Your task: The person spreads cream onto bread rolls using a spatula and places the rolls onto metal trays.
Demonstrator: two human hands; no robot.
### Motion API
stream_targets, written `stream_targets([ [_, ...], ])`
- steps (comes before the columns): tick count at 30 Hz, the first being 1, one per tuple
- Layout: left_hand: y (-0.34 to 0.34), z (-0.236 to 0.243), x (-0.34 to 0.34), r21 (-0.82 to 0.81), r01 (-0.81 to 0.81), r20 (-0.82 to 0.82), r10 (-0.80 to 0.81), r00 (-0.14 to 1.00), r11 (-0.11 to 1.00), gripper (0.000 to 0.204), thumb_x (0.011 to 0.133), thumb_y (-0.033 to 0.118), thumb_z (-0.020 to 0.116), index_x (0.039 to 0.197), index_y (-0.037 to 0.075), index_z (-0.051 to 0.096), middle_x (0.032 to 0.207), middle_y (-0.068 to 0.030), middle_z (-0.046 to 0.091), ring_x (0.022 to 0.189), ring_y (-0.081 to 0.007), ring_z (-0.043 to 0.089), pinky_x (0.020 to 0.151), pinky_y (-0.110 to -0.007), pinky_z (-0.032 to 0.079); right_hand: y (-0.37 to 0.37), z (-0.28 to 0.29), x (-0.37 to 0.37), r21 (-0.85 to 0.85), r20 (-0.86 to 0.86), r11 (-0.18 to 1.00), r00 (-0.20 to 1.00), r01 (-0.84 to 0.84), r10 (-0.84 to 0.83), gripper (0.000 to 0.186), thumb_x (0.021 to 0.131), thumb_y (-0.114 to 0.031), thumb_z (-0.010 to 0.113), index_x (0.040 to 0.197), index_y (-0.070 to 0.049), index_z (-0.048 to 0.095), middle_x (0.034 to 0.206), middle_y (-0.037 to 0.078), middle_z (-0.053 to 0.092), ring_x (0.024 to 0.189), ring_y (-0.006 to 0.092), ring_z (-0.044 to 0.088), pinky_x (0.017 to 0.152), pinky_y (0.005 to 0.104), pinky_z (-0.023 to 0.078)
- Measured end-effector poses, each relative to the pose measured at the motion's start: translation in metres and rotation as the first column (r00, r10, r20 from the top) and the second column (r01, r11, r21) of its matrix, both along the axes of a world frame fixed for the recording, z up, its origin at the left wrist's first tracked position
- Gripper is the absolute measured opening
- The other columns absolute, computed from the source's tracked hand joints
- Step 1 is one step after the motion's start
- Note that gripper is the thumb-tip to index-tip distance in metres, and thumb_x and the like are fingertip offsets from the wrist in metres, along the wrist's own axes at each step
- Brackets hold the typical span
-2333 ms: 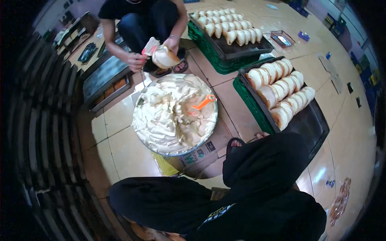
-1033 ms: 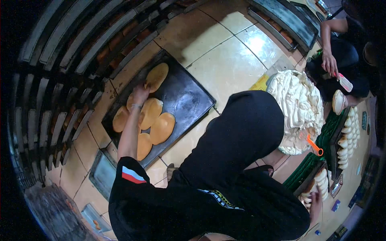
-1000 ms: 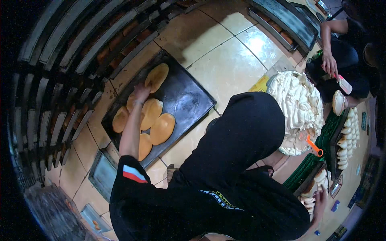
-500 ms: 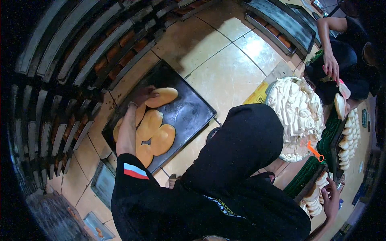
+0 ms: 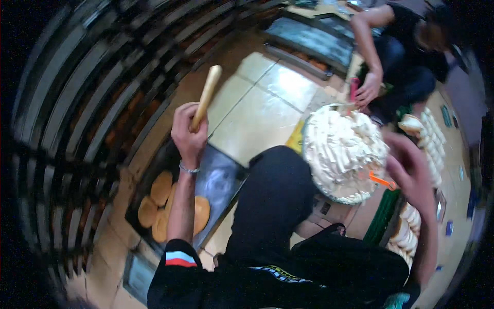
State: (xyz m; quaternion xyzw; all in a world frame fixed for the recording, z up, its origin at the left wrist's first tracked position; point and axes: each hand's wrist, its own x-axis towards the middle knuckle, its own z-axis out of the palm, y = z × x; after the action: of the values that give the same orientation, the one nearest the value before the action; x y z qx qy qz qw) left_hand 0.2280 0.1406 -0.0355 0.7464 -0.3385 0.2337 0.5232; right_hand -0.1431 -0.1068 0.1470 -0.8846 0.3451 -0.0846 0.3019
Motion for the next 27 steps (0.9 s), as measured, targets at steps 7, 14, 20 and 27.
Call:
stream_targets([
  [7,-0.092,0.155,-0.16,0.387,0.449,0.516,-0.592,0.619,0.806,0.029,0.078,0.015,0.073,0.107,0.008,0.069,0.118,-0.0103,0.06,0.104,-0.0262,0.059,0.089,-0.038,0.047,0.026,-0.008,0.068,0.67,0.639,0.604,0.749,-0.432,-0.173,0.066,0.091,-0.026,0.071,0.139,0.002,0.037,0.122,0.013,0.062,0.106,0.0185,0.063,0.08,0.0285,0.058],
  [14,-0.139,0.163,-0.186,-0.363,0.843,-0.653,-0.753,0.074,0.397,0.05,0.092,0.026,0.068,0.132,0.002,0.053,0.123,-0.0126,0.059,0.101,-0.0162,0.06,0.08,-0.029,0.053,-0.01,-0.006,-0.02,0.488,0.653,0.782,0.757,-0.388,-0.032,0.062,0.087,-0.012,0.073,0.138,0.0,0.039,0.12,0.01,0.063,0.105,0.0156,0.063,0.09,0.0306,0.053],
  [20,-0.166,0.147,-0.218,-0.312,0.898,-0.782,-0.62,-0.056,0.312,0.042,0.093,0.019,0.068,0.129,0.0,0.057,0.102,-0.0073,0.07,0.085,-0.0117,0.067,0.071,-0.024,0.055,-0.027,-0.034,-0.062,0.457,0.616,0.838,0.786,-0.3,-0.055,0.051,0.091,-0.007,0.068,0.138,-0.003,0.048,0.119,0.008,0.064,0.109,0.0148,0.061,0.093,0.0302,0.051],
  [27,-0.184,0.113,-0.224,-0.519,0.811,-0.779,-0.54,-0.319,0.269,0.032,0.092,0.002,0.057,0.124,-0.004,0.06,0.103,-0.0102,0.069,0.091,-0.0117,0.068,0.078,-0.025,0.056,-0.035,-0.039,-0.091,-0.159,0.464,0.905,0.779,-0.395,0.422,0.047,0.086,-0.001,0.066,0.131,-0.012,0.062,0.124,0.015,0.062,0.109,0.0269,0.062,0.094,0.033,0.048],
])
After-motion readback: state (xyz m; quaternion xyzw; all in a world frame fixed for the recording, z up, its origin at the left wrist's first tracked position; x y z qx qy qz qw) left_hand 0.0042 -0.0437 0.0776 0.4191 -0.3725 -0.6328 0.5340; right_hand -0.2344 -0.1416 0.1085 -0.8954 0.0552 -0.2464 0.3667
